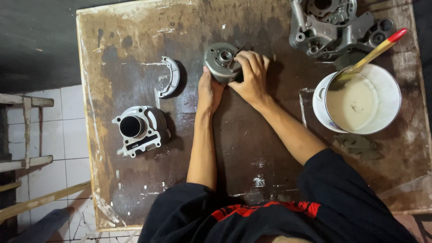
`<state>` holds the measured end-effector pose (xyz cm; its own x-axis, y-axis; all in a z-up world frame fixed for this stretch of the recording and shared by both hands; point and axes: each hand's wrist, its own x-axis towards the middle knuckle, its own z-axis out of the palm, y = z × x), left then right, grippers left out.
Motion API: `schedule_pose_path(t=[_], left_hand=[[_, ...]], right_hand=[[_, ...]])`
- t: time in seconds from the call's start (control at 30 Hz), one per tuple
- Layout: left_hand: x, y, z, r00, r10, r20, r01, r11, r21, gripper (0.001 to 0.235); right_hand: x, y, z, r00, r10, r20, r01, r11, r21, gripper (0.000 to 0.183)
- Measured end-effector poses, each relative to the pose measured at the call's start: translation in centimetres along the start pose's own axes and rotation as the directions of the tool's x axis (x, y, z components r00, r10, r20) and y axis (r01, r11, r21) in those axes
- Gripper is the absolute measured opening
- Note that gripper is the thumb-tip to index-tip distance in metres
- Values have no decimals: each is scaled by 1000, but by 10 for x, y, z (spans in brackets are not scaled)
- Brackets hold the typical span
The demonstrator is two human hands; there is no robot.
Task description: Cleaning and inspecting a motorcycle flywheel component using a brush and solvent.
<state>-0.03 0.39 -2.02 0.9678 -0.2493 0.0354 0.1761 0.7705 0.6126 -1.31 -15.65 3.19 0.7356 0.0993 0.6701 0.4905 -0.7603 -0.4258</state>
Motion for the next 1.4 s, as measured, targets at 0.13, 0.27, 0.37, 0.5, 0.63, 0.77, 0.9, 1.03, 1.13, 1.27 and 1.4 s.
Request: schedule_pose_path(t=[0.13, 0.27, 0.37, 0.5, 0.63, 0.77, 0.9, 1.03, 1.13, 1.27, 1.4], left_hand=[[-1, 4, 0, 1000, 20, -15, -21, 999, -36, 46], [1, 1, -4, 998, -35, -54, 37, 999, 39, 37], [3, -10, -19, 998, -40, -46, 44, 996, 76, 34], [1, 2, -1, 998, -43, -50, 46, 997, 59, 35], [2, -3, -10, 995, -54, -89, 65, 990, 128, 36], [0, -3, -5, 998, -38, -58, 44, 994, 101, 35], [0, 12, 18, 993, -67, -93, 76, 992, 97, 36], [2, -8, -16, 997, -33, -67, 40, 994, 102, 37], [1, -2, -5, 996, -48, -80, 53, 997, 62, 35], [0, 6, 9, 997, -39, -60, 43, 998, 55, 37], [2, -1, -3, 999, -31, -27, 32, 999, 22, 37]], right_hand=[[-8, 8, 8, 997, -82, 11, 82, 997, -9, 54], [0, -2, -1, 999, -36, -10, 36, 999, -21, 53], [-5, 6, 3, 1000, 3, -22, -2, 1000, 4, 52], [-7, 10, 7, 996, -89, -25, 89, 996, 0, 47], [11, -11, -10, 999, -9, -32, 9, 1000, 5, 51], [-5, 8, 2, 999, -26, -29, 27, 999, 41, 52], [-16, 20, 15, 997, -79, 7, 79, 995, 57, 52], [-3, 4, 1, 1000, 3, 26, -5, 999, 50, 59], [-2, 5, 0, 999, 36, 35, -37, 999, 36, 64], [0, 6, 1, 999, 26, 22, -27, 999, 46, 64], [-1, 6, 4, 999, 40, 28, -41, 998, 57, 65]])
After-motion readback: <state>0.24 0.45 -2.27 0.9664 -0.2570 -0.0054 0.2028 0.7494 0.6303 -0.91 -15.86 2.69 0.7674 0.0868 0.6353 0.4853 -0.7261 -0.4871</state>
